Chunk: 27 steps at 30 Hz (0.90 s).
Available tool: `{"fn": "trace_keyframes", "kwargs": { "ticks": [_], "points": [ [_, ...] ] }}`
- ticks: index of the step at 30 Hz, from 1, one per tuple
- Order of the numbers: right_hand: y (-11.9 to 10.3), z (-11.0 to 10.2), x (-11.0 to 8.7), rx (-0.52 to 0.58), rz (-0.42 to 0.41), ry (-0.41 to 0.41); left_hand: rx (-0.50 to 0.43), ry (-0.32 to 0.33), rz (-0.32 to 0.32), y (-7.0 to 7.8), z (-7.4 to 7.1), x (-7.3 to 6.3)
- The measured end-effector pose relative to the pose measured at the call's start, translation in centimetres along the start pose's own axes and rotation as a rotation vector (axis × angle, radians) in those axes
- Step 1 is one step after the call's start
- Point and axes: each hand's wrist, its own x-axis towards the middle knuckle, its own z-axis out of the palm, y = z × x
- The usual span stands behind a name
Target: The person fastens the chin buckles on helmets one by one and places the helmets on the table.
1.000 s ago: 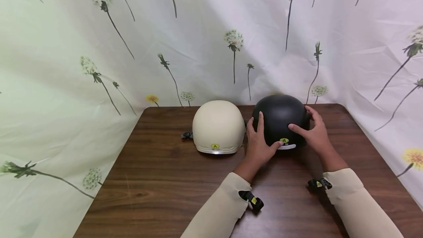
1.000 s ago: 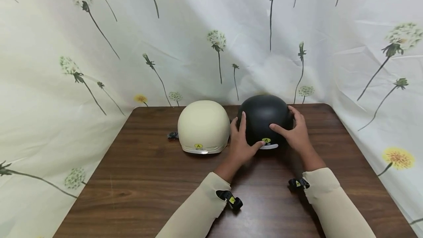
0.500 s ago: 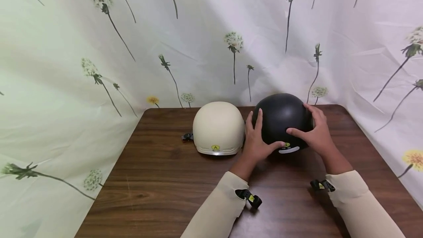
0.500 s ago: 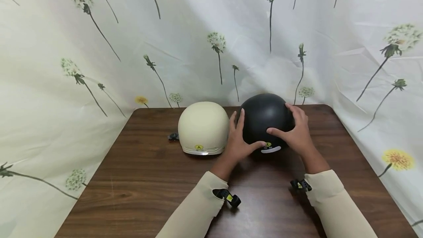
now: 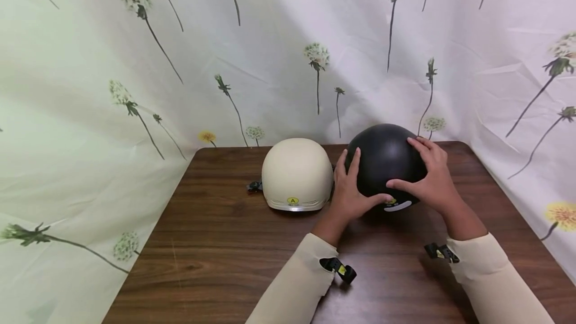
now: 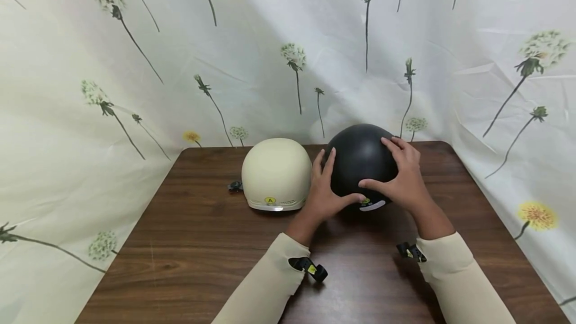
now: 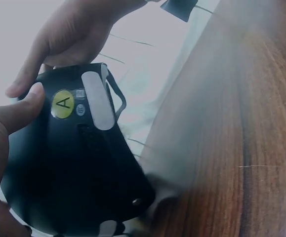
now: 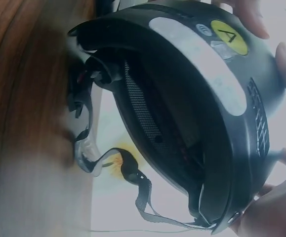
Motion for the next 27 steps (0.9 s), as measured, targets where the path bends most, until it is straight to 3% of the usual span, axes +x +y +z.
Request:
{"fn": "trace_keyframes", "kwargs": {
  "ticks": [5, 16, 27],
  "points": [
    [-0.4, -0.1, -0.2, -0.013, -0.067, -0.011, -0.005, 0.018, 0.030, 0.1, -0.3, 0.0],
    [-1.2, -0.8, -0.2, -0.022, -0.181, -0.036, 0.000, -0.008, 0.058, 0.3, -0.7, 0.1],
    [-1.9, -1.1, -0.3, -0.020, -0.208, -0.044, 0.026, 0.014, 0.059, 0.3, -0.8, 0.2]
  ]
}}
